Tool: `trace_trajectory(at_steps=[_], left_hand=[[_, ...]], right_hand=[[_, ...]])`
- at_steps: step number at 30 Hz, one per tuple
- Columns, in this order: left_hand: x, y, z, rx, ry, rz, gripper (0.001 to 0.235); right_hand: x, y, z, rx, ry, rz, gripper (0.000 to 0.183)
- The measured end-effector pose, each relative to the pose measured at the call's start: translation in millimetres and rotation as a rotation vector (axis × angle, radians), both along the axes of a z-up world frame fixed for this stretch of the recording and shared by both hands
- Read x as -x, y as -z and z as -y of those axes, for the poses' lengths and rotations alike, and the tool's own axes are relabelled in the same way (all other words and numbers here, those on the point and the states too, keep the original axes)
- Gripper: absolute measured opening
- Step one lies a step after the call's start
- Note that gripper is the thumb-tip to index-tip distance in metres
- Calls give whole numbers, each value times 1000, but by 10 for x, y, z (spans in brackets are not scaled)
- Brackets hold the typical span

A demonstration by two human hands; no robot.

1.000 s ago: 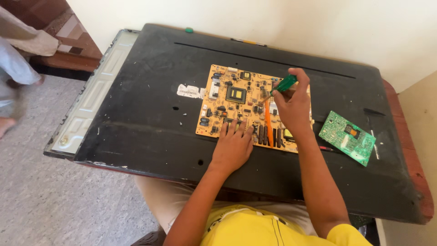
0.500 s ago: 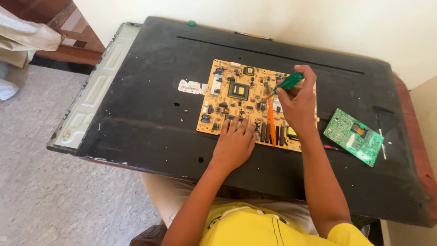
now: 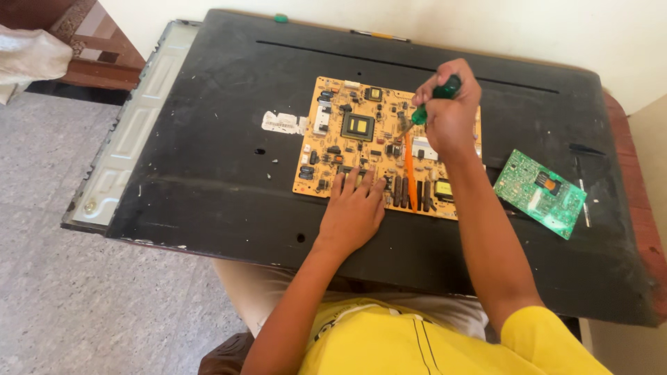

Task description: The person cleans a circuit board using a toothbrush and a screwdriver. They scrub various components and use the screwdriver to adjust or remove parts on the board.

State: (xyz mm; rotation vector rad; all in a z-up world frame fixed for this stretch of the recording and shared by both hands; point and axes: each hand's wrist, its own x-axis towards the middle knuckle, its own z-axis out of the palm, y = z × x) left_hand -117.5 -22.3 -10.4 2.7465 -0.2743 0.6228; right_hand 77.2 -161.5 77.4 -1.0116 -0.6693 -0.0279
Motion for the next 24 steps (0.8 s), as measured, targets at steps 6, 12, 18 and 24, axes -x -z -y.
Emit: trace_trajectory(at_steps=[6, 12, 18, 24], left_hand=[[10, -2, 7, -3, -3, 12, 42], [19, -42, 13, -8, -7, -9, 44], [5, -41, 7, 10, -22, -50, 44], [16, -41, -6, 7, -7, -48, 45]], right_hand=[[-53, -20, -107, 10, -94, -130, 2], [-236, -159, -140, 214, -505, -115, 6], [-702, -41, -104, 253, -1196, 37, 20], [-591, -80, -73, 306, -519, -68, 41]])
